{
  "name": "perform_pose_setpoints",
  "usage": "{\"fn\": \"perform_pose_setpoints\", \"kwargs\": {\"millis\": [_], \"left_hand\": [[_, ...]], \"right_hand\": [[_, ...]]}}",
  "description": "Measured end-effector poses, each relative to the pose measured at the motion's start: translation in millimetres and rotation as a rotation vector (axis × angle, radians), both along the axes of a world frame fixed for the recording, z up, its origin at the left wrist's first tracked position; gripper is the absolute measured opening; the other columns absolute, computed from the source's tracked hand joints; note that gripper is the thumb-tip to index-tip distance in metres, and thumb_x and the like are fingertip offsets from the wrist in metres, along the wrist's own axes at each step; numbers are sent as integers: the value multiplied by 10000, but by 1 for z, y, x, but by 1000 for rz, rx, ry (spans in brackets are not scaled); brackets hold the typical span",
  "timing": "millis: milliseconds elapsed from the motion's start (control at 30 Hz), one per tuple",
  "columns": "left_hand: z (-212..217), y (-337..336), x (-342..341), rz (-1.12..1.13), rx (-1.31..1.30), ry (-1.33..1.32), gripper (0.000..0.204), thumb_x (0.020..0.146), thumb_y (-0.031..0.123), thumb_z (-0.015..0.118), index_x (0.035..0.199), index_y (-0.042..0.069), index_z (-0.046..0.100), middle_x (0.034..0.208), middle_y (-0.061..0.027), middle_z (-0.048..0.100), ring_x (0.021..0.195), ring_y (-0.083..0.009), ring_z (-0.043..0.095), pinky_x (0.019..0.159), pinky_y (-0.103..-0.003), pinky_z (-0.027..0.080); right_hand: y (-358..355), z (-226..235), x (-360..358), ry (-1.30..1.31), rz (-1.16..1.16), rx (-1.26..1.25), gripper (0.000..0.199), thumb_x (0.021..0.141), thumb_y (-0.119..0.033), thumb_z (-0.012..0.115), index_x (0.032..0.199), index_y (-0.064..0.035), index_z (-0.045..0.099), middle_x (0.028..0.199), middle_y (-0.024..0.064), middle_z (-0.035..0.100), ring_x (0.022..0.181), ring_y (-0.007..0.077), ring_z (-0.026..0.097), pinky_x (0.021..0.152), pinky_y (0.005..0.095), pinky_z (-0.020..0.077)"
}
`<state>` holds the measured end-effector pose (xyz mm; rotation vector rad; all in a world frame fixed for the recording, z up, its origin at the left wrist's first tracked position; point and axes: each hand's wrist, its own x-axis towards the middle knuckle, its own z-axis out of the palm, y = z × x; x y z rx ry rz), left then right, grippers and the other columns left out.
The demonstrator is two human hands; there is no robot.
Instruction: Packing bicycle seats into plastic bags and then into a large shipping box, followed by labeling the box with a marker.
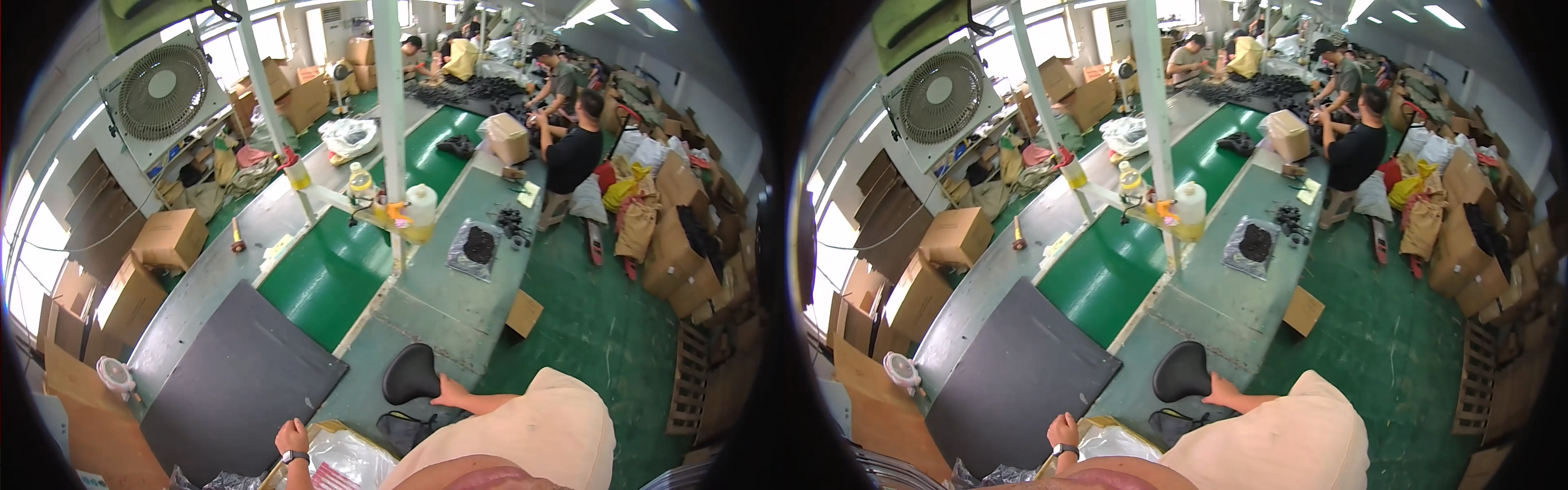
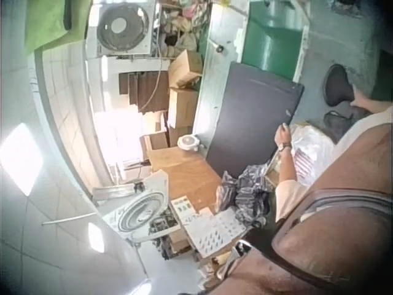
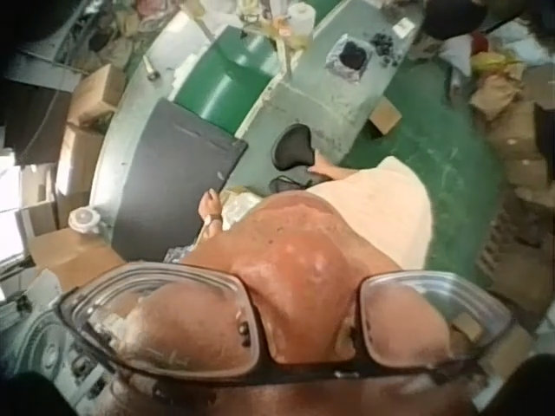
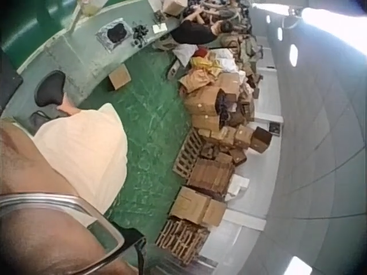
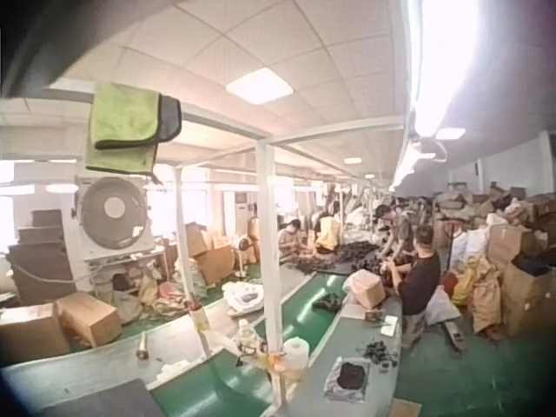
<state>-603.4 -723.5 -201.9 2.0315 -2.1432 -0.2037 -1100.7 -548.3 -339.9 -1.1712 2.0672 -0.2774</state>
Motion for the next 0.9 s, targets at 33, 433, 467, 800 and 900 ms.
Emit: {"fn": "perform_pose_setpoints", "kwargs": {"millis": [33,433,467,800,900], "left_hand": [[-7,8,-3,-16,-4,15,448,1045,414,581,818,53,719,848,-205,744,825,-447,718,745,-579,553],[-1,120,-34,-35,-365,161,610,884,229,806,1417,6,610,1605,-230,501,1540,-412,403,1291,-526,308],[-5,130,-38,-41,-335,221,674,858,186,825,1452,-8,574,1652,-249,434,1584,-424,331,1318,-526,264],[-88,194,-29,-19,363,327,415,902,371,849,1118,50,698,1138,-176,742,1026,-403,734,887,-502,582],[-108,183,-20,-62,406,317,378,934,379,814,1072,42,715,1126,-191,742,998,-411,739,876,-510,585]], "right_hand": [[6,4,6,39,16,-17,1157,734,-560,924,1567,54,407,1371,332,672,1240,491,684,1018,554,574],[80,93,38,-1854,-715,472,680,1020,-678,636,1221,-29,622,910,152,722,610,112,582,479,232,457],[102,88,44,-1906,-826,512,657,1033,-666,625,1216,-34,633,907,153,719,630,131,605,497,250,483],[127,124,138,-890,-608,186,554,916,-400,904,1213,-40,605,1031,64,659,771,187,695,701,349,652],[84,115,153,-786,-459,234,509,887,-495,904,939,-56,654,792,64,680,673,208,703,594,360,636]]}}
